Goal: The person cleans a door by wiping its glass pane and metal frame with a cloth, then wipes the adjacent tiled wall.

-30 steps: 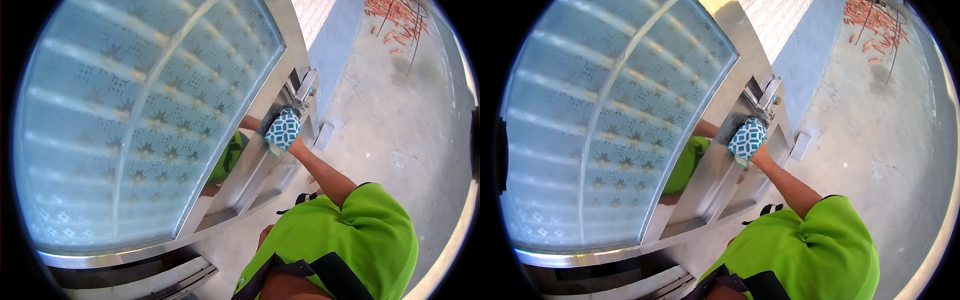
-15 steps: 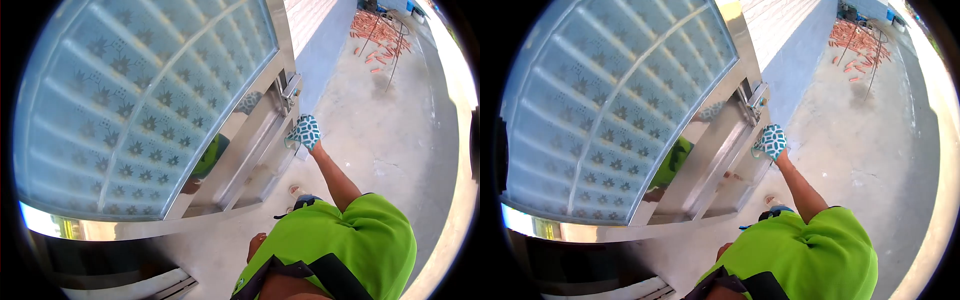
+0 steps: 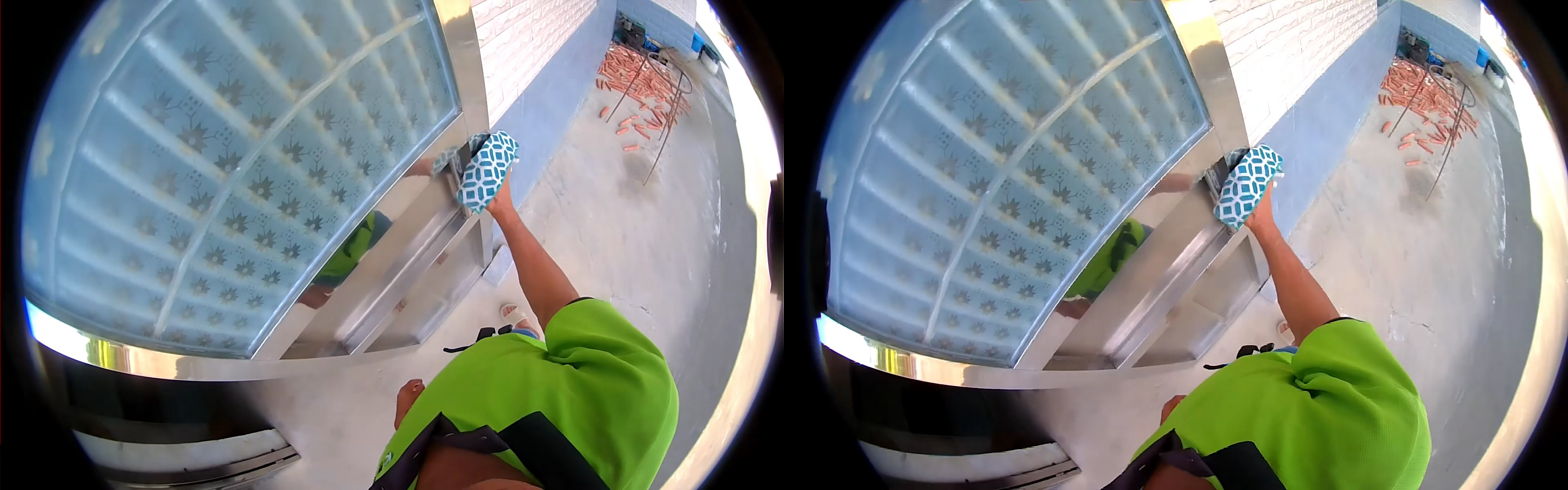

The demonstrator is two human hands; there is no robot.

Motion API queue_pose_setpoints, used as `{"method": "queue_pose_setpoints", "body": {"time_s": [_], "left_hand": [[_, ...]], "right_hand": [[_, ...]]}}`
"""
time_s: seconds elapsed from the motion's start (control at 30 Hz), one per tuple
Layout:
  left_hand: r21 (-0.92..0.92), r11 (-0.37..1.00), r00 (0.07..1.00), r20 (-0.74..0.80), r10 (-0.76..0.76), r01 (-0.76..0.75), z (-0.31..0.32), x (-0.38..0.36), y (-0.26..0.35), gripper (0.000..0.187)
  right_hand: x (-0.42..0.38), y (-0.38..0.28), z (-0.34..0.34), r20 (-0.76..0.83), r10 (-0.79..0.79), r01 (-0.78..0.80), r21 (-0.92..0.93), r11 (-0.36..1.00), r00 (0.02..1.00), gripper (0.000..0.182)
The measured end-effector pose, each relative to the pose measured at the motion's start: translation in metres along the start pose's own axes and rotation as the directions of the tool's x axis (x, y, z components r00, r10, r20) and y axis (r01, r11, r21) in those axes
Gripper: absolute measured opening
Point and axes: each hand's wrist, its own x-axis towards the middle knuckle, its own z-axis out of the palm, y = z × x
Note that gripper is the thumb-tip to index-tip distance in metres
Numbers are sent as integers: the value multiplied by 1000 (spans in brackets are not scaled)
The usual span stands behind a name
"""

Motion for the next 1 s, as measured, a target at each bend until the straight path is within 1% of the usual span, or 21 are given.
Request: {"method": "queue_pose_setpoints", "body": {"time_s": [0.07,0.1,0.13,0.17,0.23,0.3,0.33,0.37,0.4,0.43,0.53,0.57,0.6,0.7,0.73,0.77,0.83,0.9,0.93,0.97,1.0], "left_hand": [[155,986,998,17,61,-63,21,14,14,20],[310,941,991,51,126,-136,31,24,23,20],[310,943,992,49,114,-124,39,33,32,20],[324,936,983,159,88,-135,47,44,39,21],[341,930,965,259,51,-141,59,52,57,22],[-167,963,953,184,239,-210,76,44,74,25],[-161,965,956,175,233,-206,82,48,71,25],[-147,967,962,152,228,-206,87,52,67,26],[-135,970,966,132,222,-205,91,55,62,28],[-131,971,968,131,215,-198,89,51,73,28],[82,968,965,137,226,-238,81,39,114,27],[71,985,980,136,147,-157,80,36,125,27],[62,995,988,138,69,-78,79,33,130,28],[120,982,985,109,133,-146,78,34,126,27],[126,981,985,113,132,-146,77,33,126,27],[109,977,980,104,170,-181,76,31,127,27],[96,972,974,97,205,-214,72,29,127,27],[86,991,986,141,91,-103,70,29,127,27],[87,991,986,143,88,-101,69,27,129,27],[59,996,989,139,51,-59,68,24,129,28],[30,999,991,136,15,-19,66,21,132,28]], "right_hand": [[-8,-25,-15,-32,40,-39,15,999,999,35],[-3,-35,-30,220,-172,267,-546,794,960,36],[0,-41,-41,527,-176,556,-795,245,831,36],[11,-58,-36,744,-213,759,-650,-13,633,27],[16,-80,-27,714,-143,726,-686,53,685,13],[25,-76,-19,668,-47,669,-743,15,743,14],[30,-74,-12,612,42,613,-789,-43,790,16],[22,-67,-5,611,43,612,-790,-32,790,16],[2,-63,10,370,26,278,-741,612,929,24],[-8,-59,13,145,188,-146,-263,954,971,33],[-7,-59,12,182,76,32,-530,847,980,41],[-8,-65,18,224,-11,165,-683,711,975,42],[2,-60,5,382,-97,387,-827,408,919,42],[17,-52,2,307,-159,325,-630,705,938,26],[20,-66,-8,565,-211,596,-687,416,798,21],[20,-63,-9,561,-213,594,-688,416,800,21],[15,-50,-11,258,-210,324,-575,751,943,17],[-3,-50,-14,343,-250,423,-682,596,905,16],[-17,-45,-7,90,-88,119,-436,892,992,17],[-26,-44,-3,-88,170,-175,-54,983,982,18],[-24,-24,-30,-46,200,-205,-235,950,979,21]]}}
